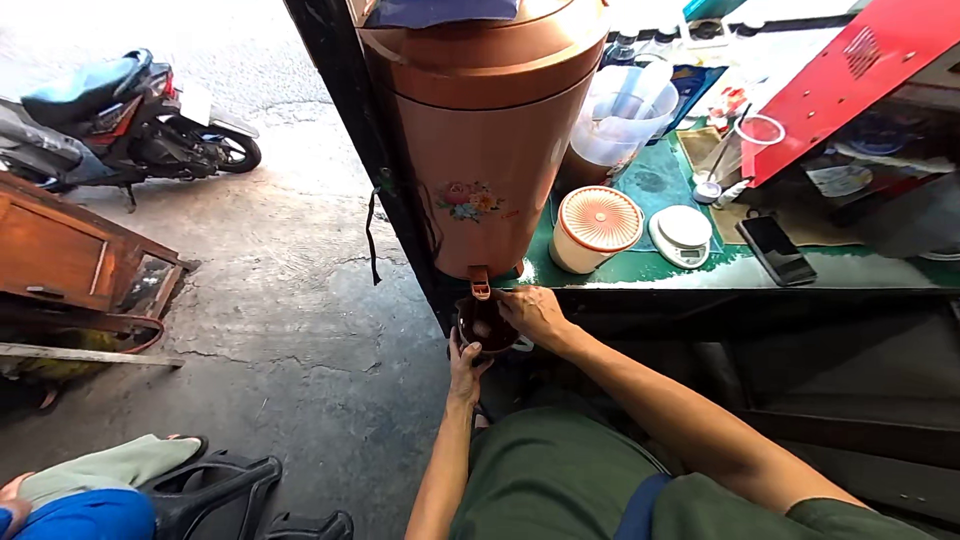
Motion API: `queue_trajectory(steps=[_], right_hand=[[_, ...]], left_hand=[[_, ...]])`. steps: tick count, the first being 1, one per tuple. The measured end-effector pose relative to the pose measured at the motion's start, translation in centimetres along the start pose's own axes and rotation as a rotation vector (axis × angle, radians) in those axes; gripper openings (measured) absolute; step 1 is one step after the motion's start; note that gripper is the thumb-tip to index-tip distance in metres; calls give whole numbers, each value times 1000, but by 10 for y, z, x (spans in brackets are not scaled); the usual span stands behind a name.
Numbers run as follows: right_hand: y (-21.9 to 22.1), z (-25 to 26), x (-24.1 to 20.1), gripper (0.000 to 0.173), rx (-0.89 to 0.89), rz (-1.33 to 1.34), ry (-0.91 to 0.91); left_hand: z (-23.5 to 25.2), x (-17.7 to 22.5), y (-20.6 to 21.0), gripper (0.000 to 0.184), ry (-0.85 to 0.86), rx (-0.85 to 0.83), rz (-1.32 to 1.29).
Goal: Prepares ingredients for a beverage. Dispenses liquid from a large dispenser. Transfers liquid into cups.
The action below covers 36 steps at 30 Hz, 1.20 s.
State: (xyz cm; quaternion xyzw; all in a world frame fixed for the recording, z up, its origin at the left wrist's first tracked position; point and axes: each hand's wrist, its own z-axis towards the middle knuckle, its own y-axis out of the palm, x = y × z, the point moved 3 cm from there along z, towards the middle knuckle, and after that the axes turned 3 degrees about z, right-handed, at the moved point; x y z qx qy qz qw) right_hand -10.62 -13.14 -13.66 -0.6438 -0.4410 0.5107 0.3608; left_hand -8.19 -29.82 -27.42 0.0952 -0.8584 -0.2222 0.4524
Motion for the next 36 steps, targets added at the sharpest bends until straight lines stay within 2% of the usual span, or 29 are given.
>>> queue_trajectory(steps=[2, 3, 4, 6, 8, 9, 11, 13, 15, 17, 18, 22, 23, 25, 27, 31, 32, 34, 36], right_hand=[[-5, -8, -11, 39, -246, -25, -76], [-7, -10, -14, 40, -315, 2, -136], [-9, -10, -14, 41, -309, 56, -161], [-9, -3, -6, 41, -132, 133, -97], [-5, 4, 1, 37, 10, 53, -18], [-4, 3, -1, 36, -18, -1, -10], [-5, -6, -14, 38, -227, -58, -82], [-7, -11, -20, 40, -338, 6, -177], [-6, -6, -13, 40, -186, 126, -132], [0, 1, -2, 37, 14, 77, -45], [3, 2, -1, 36, 20, 26, -30], [-1, -13, -18, 40, -286, -9, -201], [-3, -13, -18, 41, -259, 46, -207], [0, -6, -11, 41, -76, 114, -117], [5, -1, -6, 39, 20, 53, -46], [1, -10, -21, 41, -298, 4, -176], [0, -9, -20, 42, -283, 59, -183], [1, -3, -11, 42, -105, 137, -93], [6, 3, -5, 39, 25, 50, -10]], left_hand=[[0, 1, 0, 119, 2, -12, 0], [1, 0, 1, 119, 2, -18, 1], [1, 0, 1, 120, 1, -19, 4], [1, -1, 1, 119, -1, -15, -1], [1, -2, 1, 118, -1, -5, -7], [2, -2, 1, 119, -1, -4, -10], [2, -1, 1, 122, -2, -8, -9], [2, -2, 2, 122, 0, -11, 2], [1, -1, 1, 119, 0, -6, 5], [1, -1, 0, 117, -3, 2, -5], [1, -1, 0, 117, -3, 2, -10], [1, 0, -1, 122, 12, 0, 9], [1, 0, -1, 121, 11, -3, 10], [2, 0, -2, 119, 9, 1, 5], [2, 0, -2, 119, 6, 9, 3], [2, 1, -1, 121, 8, -1, 5], [2, 1, -2, 122, 10, -1, 3], [3, 1, -2, 120, 7, 0, 0], [2, 1, -3, 119, 5, 10, -1]])
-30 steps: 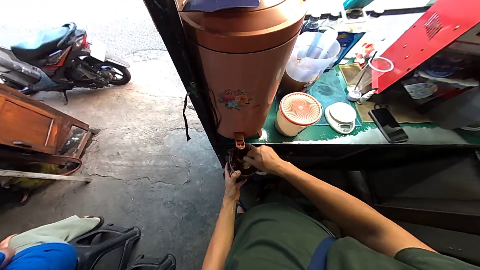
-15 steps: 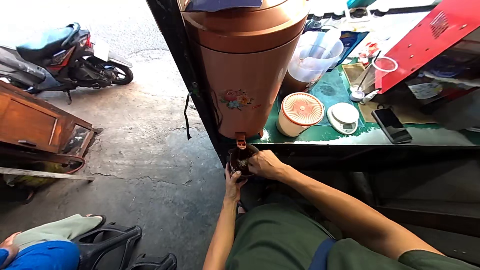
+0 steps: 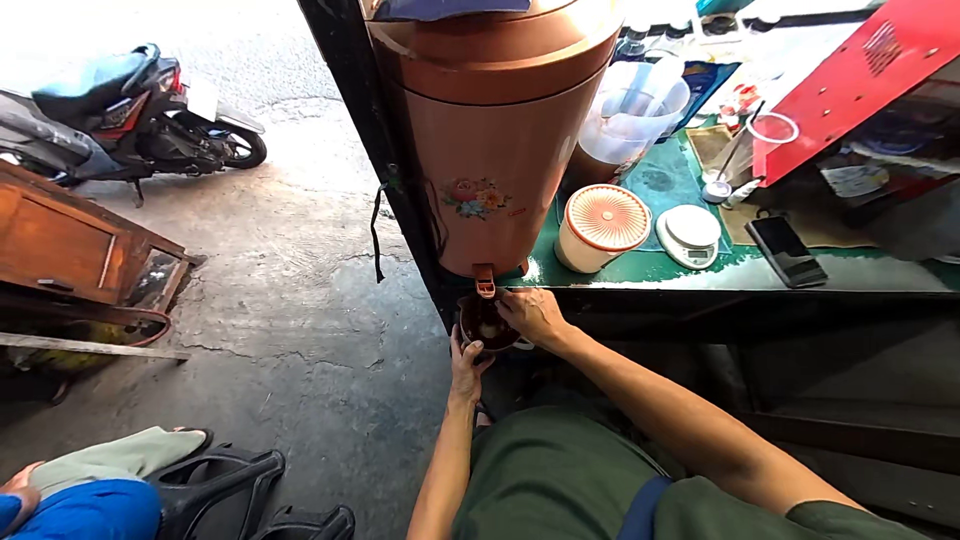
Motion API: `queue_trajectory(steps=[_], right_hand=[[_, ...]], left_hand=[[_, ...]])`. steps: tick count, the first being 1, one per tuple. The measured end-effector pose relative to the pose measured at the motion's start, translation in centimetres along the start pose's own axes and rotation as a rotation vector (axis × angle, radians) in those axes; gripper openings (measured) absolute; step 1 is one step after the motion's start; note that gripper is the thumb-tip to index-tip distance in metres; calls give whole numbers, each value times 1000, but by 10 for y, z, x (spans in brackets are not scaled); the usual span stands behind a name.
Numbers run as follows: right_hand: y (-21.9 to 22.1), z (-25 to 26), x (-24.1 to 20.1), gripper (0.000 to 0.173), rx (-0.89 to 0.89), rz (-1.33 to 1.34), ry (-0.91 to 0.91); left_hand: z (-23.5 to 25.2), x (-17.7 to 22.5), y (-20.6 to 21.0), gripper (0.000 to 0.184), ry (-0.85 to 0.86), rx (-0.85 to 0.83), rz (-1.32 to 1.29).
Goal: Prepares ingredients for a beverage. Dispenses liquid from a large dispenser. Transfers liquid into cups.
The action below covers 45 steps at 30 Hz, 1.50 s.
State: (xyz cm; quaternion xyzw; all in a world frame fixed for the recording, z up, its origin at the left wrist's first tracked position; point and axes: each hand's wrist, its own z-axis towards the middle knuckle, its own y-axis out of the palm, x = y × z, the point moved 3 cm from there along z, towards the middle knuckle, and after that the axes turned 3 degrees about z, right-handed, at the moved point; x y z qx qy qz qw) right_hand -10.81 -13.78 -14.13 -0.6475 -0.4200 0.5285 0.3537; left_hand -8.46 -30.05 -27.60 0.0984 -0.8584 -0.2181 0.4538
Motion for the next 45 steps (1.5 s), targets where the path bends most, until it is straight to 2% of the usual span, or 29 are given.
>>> queue_trajectory(steps=[2, 4, 5, 7, 9, 10, 14, 15, 17, 19, 20, 22, 24, 25, 27, 29, 30, 34, 35, 38, 39, 40, 43, 44, 45], right_hand=[[1, -6, -7, 39, -135, -78, -11], [-1, -14, -16, 42, -305, -68, -132], [-2, -15, -17, 42, -321, -23, -166], [-3, -9, -10, 43, -179, 81, -116], [0, 0, 2, 40, -1, 38, -7], [1, 1, 3, 39, 1, -9, 20], [-2, -14, -15, 41, -327, -50, -137], [-4, -14, -16, 42, -335, 6, -149], [-6, -7, -9, 43, -187, 119, -59], [-5, 1, 2, 41, -28, 45, 52], [-3, 1, 3, 39, -18, -12, 63], [-1, -7, -4, 39, -165, -92, 2], [-3, -15, -14, 41, -342, -59, -117], [-5, -15, -15, 42, -349, -4, -148], [-7, -9, -7, 42, -187, 109, -88], [-5, -1, 5, 39, 8, 47, 12], [-4, 0, 6, 39, 8, -12, 38], [-6, -14, -13, 41, -352, -66, -135], [-8, -14, -15, 42, -354, -5, -152], [-8, -4, -3, 40, -47, 93, -22], [-6, 0, 2, 38, 20, 42, 20], [-3, 0, 2, 37, 13, -17, 38], [-4, -13, -13, 39, -273, -79, -79], [-5, -15, -17, 41, -337, -51, -127], [-8, -14, -17, 42, -323, 10, -135]], left_hand=[[0, 1, -1, 123, 2, 1, -4], [1, 0, -1, 126, 7, -4, 0], [1, 0, -1, 125, 8, -7, 2], [0, 0, -2, 122, 3, -5, 3], [0, 0, -2, 119, -2, 5, 0], [0, 0, -2, 118, 0, 8, -1], [2, 1, -2, 123, 4, -9, 13], [2, 0, -2, 124, 7, -12, 22], [2, 0, -2, 123, 7, -12, 11], [2, -1, -2, 123, 4, -4, 1], [2, 0, -2, 123, 3, -3, 0], [2, 0, -1, 124, 5, -6, -4], [1, -1, -1, 124, 5, -13, -1], [2, -1, -1, 124, 4, -14, 1], [1, -2, -1, 122, 1, -14, 5], [0, -2, -1, 120, -2, -4, 0], [0, -1, 0, 119, -1, 0, -1], [1, -2, 0, 121, 8, -16, 5], [2, -2, 0, 120, 9, -18, 8], [1, -2, 0, 120, 4, -8, 2], [1, -2, 0, 120, 3, -6, -2], [0, -1, 1, 121, 3, -6, -2], [1, 0, 1, 123, 14, -20, 3], [2, -1, 1, 123, 17, -21, 9], [1, 0, 2, 123, 18, -21, 11]])
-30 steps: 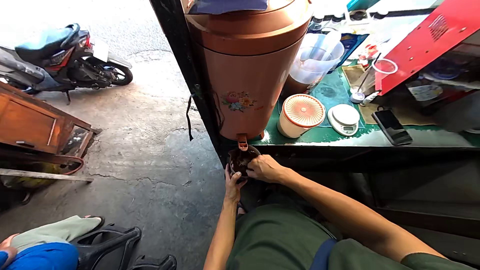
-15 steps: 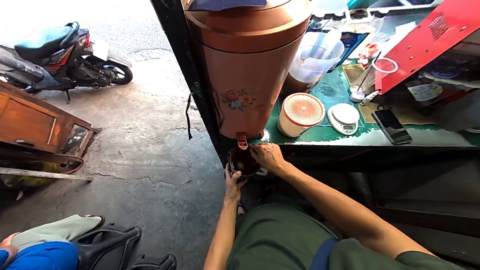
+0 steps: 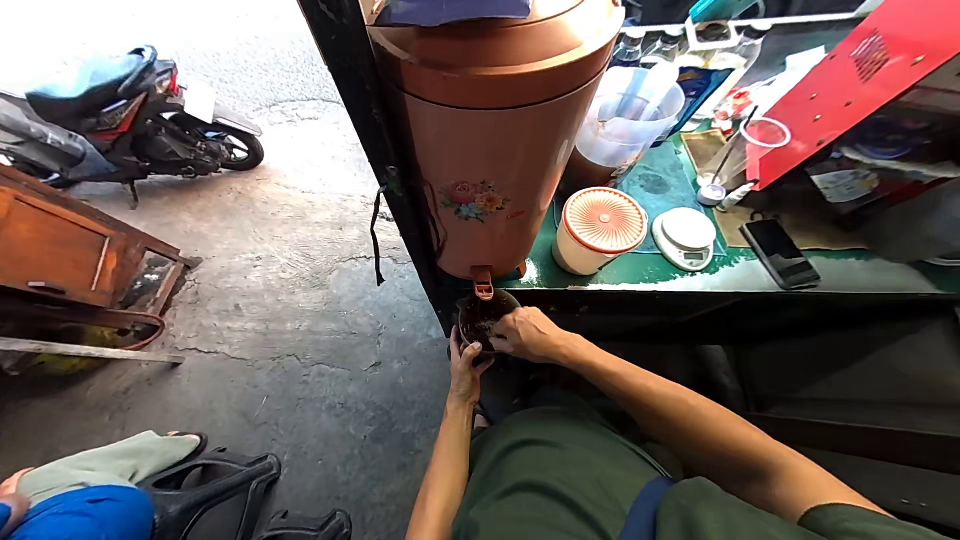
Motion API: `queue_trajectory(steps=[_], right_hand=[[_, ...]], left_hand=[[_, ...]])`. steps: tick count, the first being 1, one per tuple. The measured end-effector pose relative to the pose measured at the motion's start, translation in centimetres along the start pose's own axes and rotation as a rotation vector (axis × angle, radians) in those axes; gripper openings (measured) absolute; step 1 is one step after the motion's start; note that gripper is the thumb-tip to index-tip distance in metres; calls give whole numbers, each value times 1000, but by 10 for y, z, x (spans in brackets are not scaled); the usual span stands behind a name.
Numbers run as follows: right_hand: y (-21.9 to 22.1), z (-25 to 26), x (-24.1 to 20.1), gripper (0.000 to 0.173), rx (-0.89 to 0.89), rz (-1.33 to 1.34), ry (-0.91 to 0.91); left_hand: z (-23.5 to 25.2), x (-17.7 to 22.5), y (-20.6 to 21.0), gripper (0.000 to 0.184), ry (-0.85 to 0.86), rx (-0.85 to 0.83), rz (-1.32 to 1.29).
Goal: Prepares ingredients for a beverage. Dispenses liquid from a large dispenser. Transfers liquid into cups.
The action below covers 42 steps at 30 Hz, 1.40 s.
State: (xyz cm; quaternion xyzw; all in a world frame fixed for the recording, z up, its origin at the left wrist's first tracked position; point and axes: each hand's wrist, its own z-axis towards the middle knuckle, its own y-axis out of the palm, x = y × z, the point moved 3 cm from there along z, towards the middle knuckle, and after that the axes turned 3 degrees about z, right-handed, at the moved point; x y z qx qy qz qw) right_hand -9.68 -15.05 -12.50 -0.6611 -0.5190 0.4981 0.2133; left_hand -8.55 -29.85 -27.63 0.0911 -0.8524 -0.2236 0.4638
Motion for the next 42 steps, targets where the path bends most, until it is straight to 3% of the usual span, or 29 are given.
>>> queue_trajectory(steps=[2, 4, 6, 9, 10, 12, 14, 16, 18, 19, 20, 22, 24, 25, 28, 29, 32, 34, 39, 42], right_hand=[[-4, 5, 9, 41, 196, 90, 80], [-2, 12, 19, 38, 343, 9, 166], [0, 8, 12, 38, 221, -73, 169], [-1, -2, -5, 41, -43, -57, 15], [-2, -1, -4, 42, -8, 0, -2], [-3, 4, 7, 41, 225, 82, 72], [1, 10, 19, 36, 408, 4, 156], [2, 7, 11, 35, 284, -59, 184], [0, -1, -3, 38, 32, -43, 99], [-1, -2, -5, 39, -8, -8, 45], [-2, -1, -3, 40, 29, 44, 27], [-2, 5, 10, 38, 275, 102, 81], [0, 11, 21, 34, 417, -8, 146], [0, 10, 20, 34, 365, -53, 156], [-2, -1, 1, 39, -7, -78, 47], [-4, -2, -2, 40, -38, -39, 11], [-4, 7, 13, 39, 253, 82, 58], [0, 13, 23, 34, 403, -9, 122], [-3, 2, 1, 40, -38, -38, 14], [-3, 9, 16, 40, 233, 87, 68]], left_hand=[[-1, 1, 0, 121, -3, 4, -9], [-1, 1, -1, 121, -5, 13, -13], [0, 1, -1, 123, -5, 13, -14], [1, 0, -1, 125, -2, 1, -7], [1, 1, -1, 124, -1, 2, -5], [0, 2, -1, 122, -3, 3, -4], [-1, 2, -1, 125, -3, 6, -11], [0, 2, -2, 127, 3, 5, -11], [0, 2, -1, 127, 4, -7, -6], [0, 3, -1, 126, 3, -8, -7], [0, 3, -1, 124, 2, -10, -12], [0, 2, -1, 125, 3, -2, -15], [1, 2, -1, 128, 1, 0, -21], [2, 3, -1, 128, 1, 1, -24], [1, 3, 0, 129, -5, -6, -18], [1, 3, 0, 127, -3, -6, -13], [0, 3, 0, 124, 1, 2, -18], [0, 3, 0, 125, -1, 7, -29], [0, 3, 1, 127, -5, -3, -21], [-1, 3, 0, 125, -6, 3, -23]])
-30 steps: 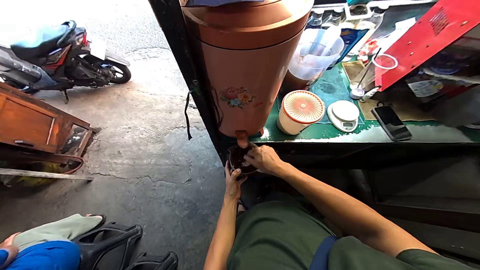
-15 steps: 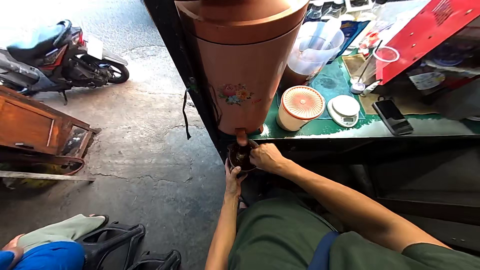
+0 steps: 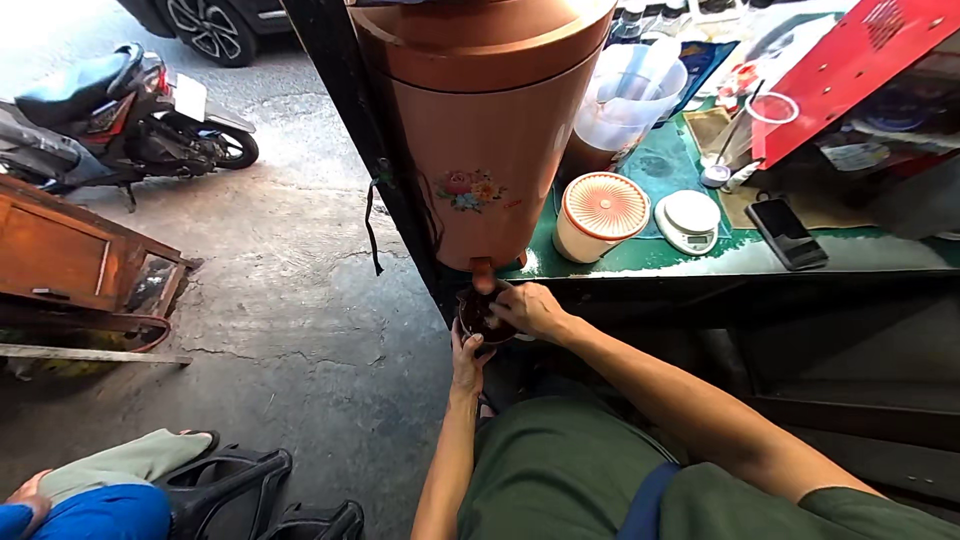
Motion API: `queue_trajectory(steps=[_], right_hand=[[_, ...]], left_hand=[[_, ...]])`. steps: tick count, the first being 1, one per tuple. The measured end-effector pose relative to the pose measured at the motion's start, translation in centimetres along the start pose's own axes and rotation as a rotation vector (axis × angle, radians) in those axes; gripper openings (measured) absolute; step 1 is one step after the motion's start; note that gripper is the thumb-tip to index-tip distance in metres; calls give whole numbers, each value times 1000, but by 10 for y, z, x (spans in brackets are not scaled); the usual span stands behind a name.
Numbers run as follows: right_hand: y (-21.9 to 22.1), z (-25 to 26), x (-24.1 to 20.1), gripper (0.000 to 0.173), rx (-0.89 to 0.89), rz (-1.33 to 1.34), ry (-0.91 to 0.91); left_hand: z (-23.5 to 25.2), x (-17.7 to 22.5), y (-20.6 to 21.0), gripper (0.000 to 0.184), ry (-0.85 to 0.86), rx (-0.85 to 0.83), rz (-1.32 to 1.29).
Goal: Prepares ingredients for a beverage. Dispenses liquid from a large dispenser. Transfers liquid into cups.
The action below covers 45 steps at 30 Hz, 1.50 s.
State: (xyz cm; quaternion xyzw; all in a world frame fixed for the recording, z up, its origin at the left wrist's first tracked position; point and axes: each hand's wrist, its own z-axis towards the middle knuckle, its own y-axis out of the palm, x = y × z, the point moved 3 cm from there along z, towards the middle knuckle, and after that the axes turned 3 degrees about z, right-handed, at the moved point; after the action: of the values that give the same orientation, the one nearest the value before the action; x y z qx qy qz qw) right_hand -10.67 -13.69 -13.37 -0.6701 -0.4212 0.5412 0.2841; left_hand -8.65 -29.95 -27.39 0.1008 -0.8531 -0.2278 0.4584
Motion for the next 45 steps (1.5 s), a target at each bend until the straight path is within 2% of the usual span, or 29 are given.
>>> queue_trajectory(steps=[1, 2, 6, 7, 10, 12, 16, 17, 19, 21, 23, 25, 26, 27, 29, 31, 35, 36, 38, 40, 41, 45], right_hand=[[3, 3, 7, 38, 96, -36, 32], [5, 3, 9, 37, 117, -84, 54], [3, -12, -12, 40, -208, -136, -75], [1, -13, -13, 40, -205, -88, -100], [1, -2, 2, 38, 72, -5, 0], [4, 2, 8, 35, 121, -111, 58], [-2, -13, -16, 39, -241, -127, -68], [-3, -12, -17, 40, -227, -77, -78], [-2, -6, -6, 40, -39, -6, -13], [3, 1, 5, 37, 111, -81, 47], [4, -4, -2, 36, -5, -152, 45], [3, -12, -13, 38, -189, -155, -43], [1, -13, -14, 39, -222, -122, -73], [-1, -12, -13, 40, -193, -70, -72], [0, -5, 1, 40, 1, -12, -11], [3, 0, 10, 38, 101, -77, 39], [3, -15, -11, 39, -190, -125, -69], [2, -16, -13, 39, -203, -91, -93], [2, -11, -6, 40, -48, -13, -63], [6, -4, 5, 38, 133, -44, 10], [8, -3, 7, 37, 146, -89, 30], [3, -16, -14, 38, -189, -138, -53]], left_hand=[[0, -1, 0, 125, -1, 1, -3], [1, -1, -1, 125, -1, -2, -8], [1, 1, 1, 131, 8, -15, 7], [1, 2, 1, 130, 9, -16, 12], [0, 2, 1, 127, 6, -1, 9], [1, 3, 1, 127, 4, 0, 3], [0, 2, 1, 124, 14, -15, 22], [0, 2, 1, 123, 14, -14, 23], [-1, 1, 1, 122, 13, -7, 14], [-1, 1, 0, 125, 12, -4, 6], [-1, 1, -1, 125, 10, -1, 1], [-1, 1, 0, 125, 8, -4, 6], [-2, 2, 0, 125, 9, -5, 7], [-2, 2, 0, 125, 10, -7, 8], [-2, 2, -1, 123, 13, -4, 5], [-2, 2, -1, 124, 13, -2, -5], [-2, 4, 0, 125, 20, -11, -1], [-2, 3, 0, 126, 20, -12, 1], [-3, 2, -1, 126, 20, -10, 2], [-2, 1, -2, 127, 22, -6, 2], [-2, 1, -2, 128, 23, -4, 0], [-1, 1, -2, 128, 20, -13, -2]])
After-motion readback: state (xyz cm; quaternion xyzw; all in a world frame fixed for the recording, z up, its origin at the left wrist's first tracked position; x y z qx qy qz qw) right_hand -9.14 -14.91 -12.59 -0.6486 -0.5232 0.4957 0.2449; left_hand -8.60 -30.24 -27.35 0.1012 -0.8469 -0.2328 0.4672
